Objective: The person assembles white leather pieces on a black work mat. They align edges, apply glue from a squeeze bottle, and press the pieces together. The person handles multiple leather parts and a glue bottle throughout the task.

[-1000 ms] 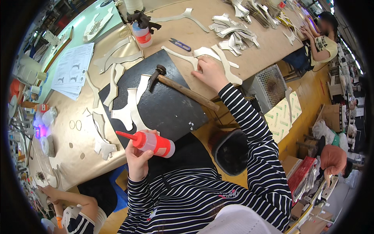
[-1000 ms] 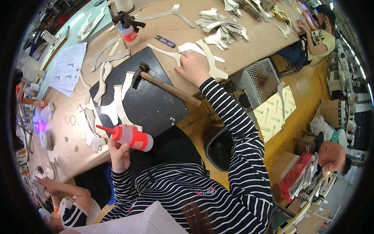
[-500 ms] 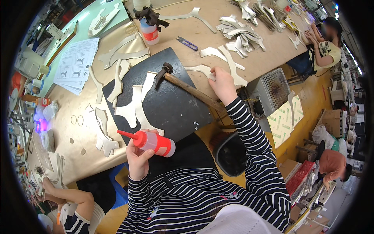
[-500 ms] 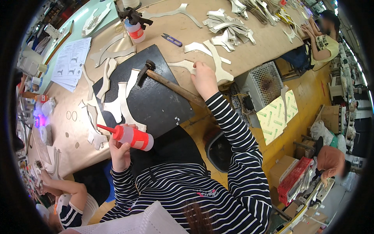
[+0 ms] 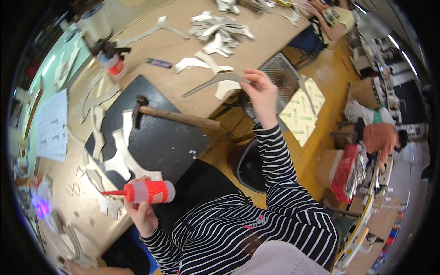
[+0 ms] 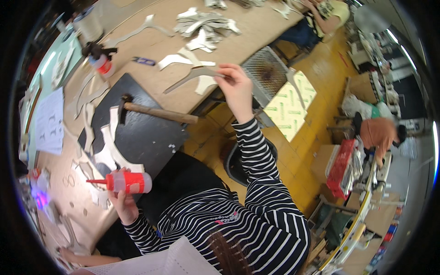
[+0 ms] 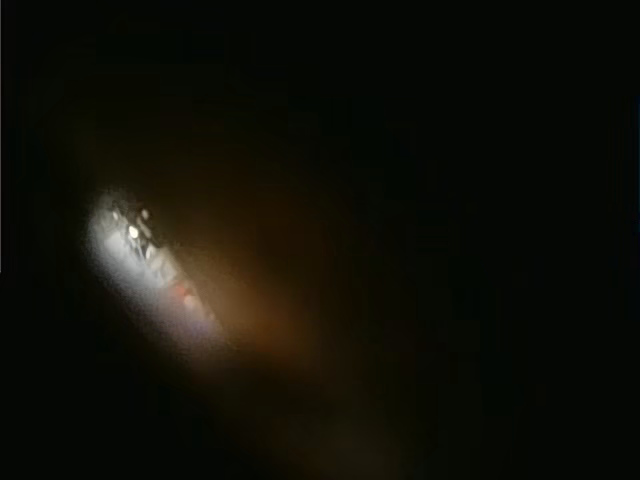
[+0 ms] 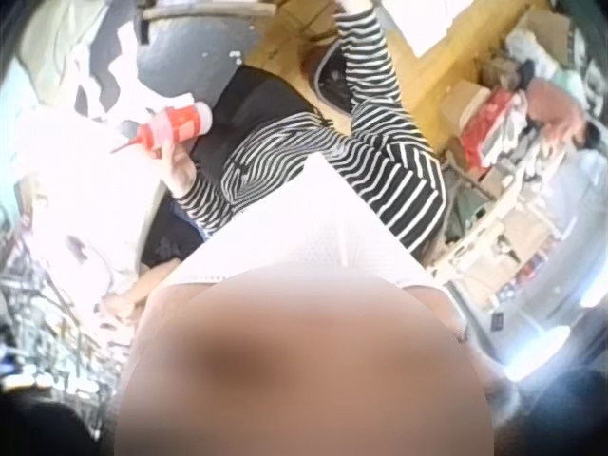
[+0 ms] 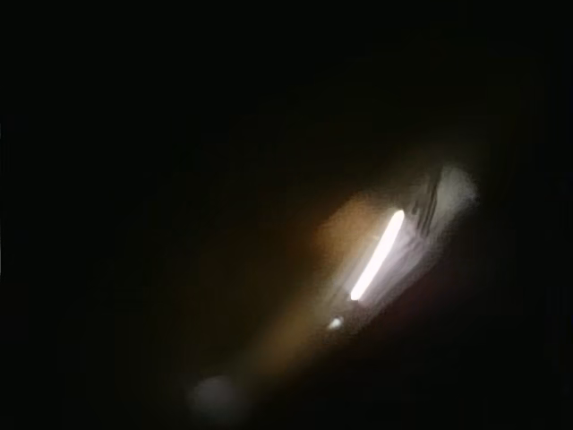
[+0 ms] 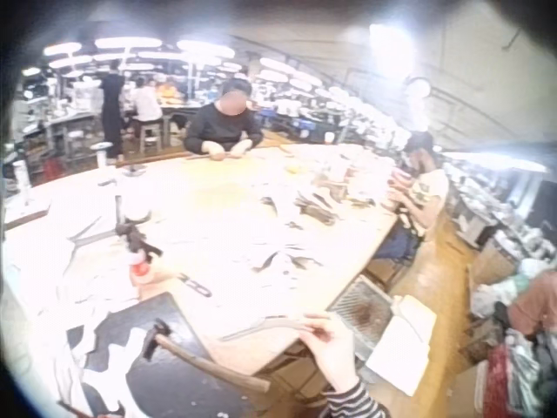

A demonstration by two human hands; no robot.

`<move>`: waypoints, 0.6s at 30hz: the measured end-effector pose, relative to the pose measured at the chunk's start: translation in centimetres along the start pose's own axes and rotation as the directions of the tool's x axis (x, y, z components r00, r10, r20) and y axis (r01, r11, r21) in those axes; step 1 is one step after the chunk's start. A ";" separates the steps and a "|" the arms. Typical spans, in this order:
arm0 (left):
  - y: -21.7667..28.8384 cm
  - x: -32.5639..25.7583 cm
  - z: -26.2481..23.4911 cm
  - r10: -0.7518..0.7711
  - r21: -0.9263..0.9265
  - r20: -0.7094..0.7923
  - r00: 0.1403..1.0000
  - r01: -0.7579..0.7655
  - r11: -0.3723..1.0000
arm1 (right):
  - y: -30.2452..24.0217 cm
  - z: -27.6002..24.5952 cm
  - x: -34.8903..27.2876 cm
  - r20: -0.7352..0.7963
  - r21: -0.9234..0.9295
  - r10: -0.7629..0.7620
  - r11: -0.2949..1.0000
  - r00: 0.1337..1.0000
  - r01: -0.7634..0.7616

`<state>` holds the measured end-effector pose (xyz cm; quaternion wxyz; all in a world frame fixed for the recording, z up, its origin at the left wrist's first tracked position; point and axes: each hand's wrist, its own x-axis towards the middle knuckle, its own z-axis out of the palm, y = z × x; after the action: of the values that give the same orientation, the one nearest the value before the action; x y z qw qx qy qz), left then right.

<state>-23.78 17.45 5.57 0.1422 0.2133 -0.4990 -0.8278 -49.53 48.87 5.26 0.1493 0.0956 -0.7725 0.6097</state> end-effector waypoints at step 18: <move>0.1 2.0 4.7 -0.082 0.084 0.166 0.983 0.069 0.994 | 12.9 -18.7 -6.2 -0.251 -0.830 -0.167 0.543 0.953 -0.123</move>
<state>-27.82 20.13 7.15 0.0594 0.1663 -0.5325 -0.8278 -45.84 69.87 -4.68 0.3000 -0.0715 -0.9357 0.1713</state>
